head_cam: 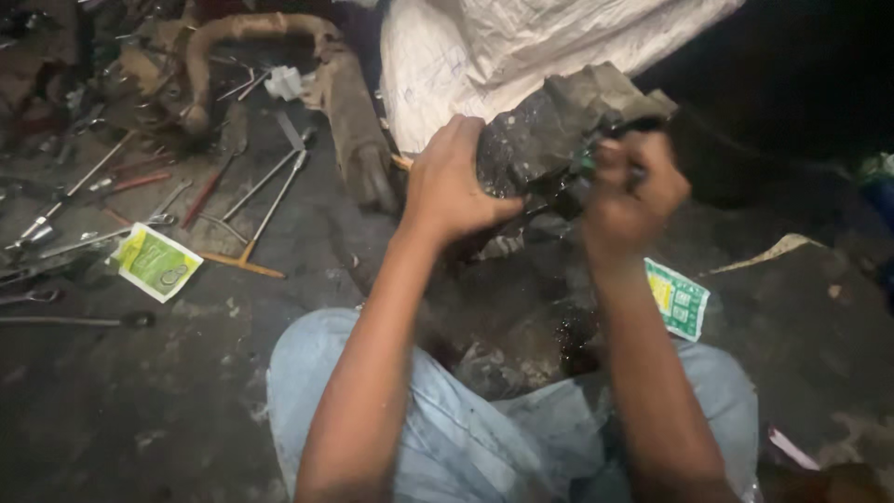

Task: The person sits on the floor and uses a small metal tool to scrape and clean a greasy mechanical component. They repeatedly rub the tool against the surface of the part to remove grime and oil, occasionally adjusting their grip and the angle of the part.

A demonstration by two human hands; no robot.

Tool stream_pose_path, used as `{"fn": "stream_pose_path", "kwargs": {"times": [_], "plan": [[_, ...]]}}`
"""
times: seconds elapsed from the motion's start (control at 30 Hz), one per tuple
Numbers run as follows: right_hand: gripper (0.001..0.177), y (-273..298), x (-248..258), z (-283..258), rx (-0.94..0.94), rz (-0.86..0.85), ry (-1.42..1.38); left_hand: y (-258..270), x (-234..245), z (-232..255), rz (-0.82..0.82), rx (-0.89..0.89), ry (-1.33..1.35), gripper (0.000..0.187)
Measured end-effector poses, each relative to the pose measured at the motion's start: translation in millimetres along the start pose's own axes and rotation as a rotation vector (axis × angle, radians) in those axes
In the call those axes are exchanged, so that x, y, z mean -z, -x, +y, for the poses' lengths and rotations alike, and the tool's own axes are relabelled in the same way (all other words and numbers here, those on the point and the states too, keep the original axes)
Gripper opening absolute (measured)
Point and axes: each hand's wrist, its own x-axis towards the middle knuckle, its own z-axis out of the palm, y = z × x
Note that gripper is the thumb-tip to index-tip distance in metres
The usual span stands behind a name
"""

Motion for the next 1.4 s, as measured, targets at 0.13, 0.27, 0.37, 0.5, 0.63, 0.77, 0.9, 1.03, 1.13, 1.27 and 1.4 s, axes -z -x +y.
{"fn": "stream_pose_path", "kwargs": {"times": [0.13,0.27,0.37,0.5,0.63,0.77,0.9,1.03,1.13,1.27,1.4], "plan": [[0.053,3.1,25.2,-18.8,-0.123,0.122,-0.257,-4.9,0.0,0.8,-0.005,-0.016,0.008,0.080],[0.047,3.4,28.6,-18.9,-0.106,0.079,-0.096,-3.3,-1.0,2.9,0.002,-0.029,0.014,0.081],[0.044,3.7,15.7,-14.8,0.012,-0.036,0.080,-4.3,-0.9,4.3,0.031,-0.075,-0.011,0.086],[0.039,10.0,20.8,-21.9,-0.069,0.103,-0.073,-3.9,2.4,10.4,-0.042,0.026,0.006,0.079],[0.031,12.6,17.5,-17.9,0.120,0.041,-0.033,-4.4,1.7,9.6,-0.024,0.009,-0.010,0.081],[0.028,8.4,9.1,-20.8,-0.025,0.026,0.113,-9.1,0.4,10.2,0.013,-0.045,0.002,0.085],[0.026,11.4,23.0,-27.8,0.157,0.105,0.057,-3.5,-0.7,4.0,-0.022,0.008,-0.001,0.081],[0.038,4.2,4.2,-30.7,-0.030,-0.236,0.268,-6.6,-3.3,11.9,-0.007,-0.026,-0.011,0.088],[0.031,4.3,25.4,-39.3,-0.063,0.045,-0.065,-2.9,2.7,12.4,-0.026,-0.011,-0.003,0.086],[0.031,7.3,17.0,-25.7,0.076,-0.081,0.140,-1.7,-1.5,14.3,-0.015,-0.022,0.019,0.084],[0.033,-2.7,20.8,-42.9,-0.095,-0.002,0.155,-1.5,1.5,20.6,-0.036,-0.082,0.013,0.090]]}}
